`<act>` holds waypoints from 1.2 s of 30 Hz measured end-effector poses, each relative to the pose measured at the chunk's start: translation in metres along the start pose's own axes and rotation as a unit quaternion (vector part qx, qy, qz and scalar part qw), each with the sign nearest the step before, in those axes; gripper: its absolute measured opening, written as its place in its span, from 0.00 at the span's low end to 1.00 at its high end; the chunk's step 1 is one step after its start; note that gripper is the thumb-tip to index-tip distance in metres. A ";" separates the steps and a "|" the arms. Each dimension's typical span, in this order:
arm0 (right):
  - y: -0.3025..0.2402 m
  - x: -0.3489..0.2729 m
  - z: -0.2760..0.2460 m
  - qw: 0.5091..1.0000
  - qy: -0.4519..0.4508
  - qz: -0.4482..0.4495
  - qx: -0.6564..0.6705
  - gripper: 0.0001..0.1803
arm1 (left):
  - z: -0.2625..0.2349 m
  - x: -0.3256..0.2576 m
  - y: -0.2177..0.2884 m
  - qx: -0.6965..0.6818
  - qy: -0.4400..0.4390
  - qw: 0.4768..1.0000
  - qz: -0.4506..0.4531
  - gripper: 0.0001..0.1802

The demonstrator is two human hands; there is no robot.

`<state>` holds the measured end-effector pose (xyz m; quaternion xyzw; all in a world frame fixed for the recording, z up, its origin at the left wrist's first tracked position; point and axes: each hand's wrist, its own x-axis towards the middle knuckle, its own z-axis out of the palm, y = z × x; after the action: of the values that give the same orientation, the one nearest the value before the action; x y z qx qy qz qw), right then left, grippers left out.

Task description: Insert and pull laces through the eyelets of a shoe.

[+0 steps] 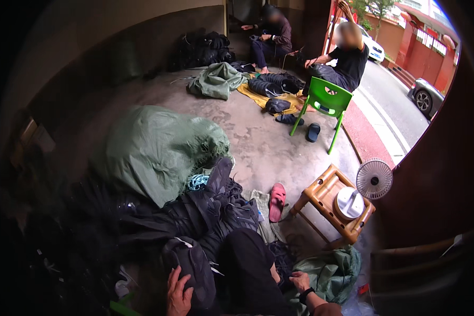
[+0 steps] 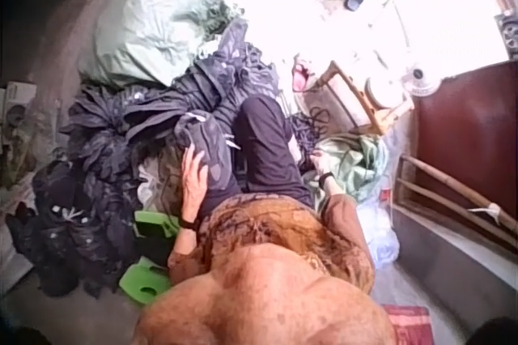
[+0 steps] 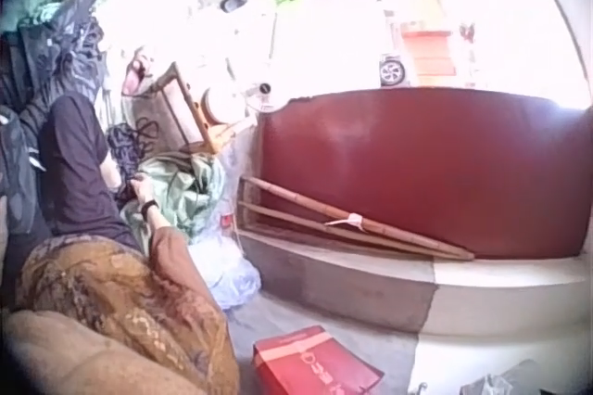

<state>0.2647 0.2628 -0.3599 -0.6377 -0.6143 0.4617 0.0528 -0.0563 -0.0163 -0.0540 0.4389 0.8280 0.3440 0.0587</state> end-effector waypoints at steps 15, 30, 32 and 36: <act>-0.282 -0.194 -0.070 0.882 -0.262 -0.377 0.106 0.17 | -0.040 -0.007 0.046 -0.168 0.000 0.984 0.055 0.27; -0.288 -0.249 -0.090 0.653 -0.568 -0.150 0.479 0.17 | -0.113 -0.100 -0.042 -0.774 0.233 0.575 -0.123 0.16; -0.278 -0.227 -0.101 0.625 -0.502 -0.103 0.590 0.16 | -0.144 -0.091 -0.061 -0.848 0.183 0.496 0.037 0.16; -0.268 -0.207 -0.117 0.634 -0.447 -0.113 0.621 0.17 | -0.170 -0.092 -0.090 -0.737 0.350 0.574 -0.071 0.15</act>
<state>0.1820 0.2136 -0.0152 -0.0957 -0.1978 0.9533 0.2074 -0.1301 -0.2086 -0.0003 0.0289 0.2735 0.9571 0.0915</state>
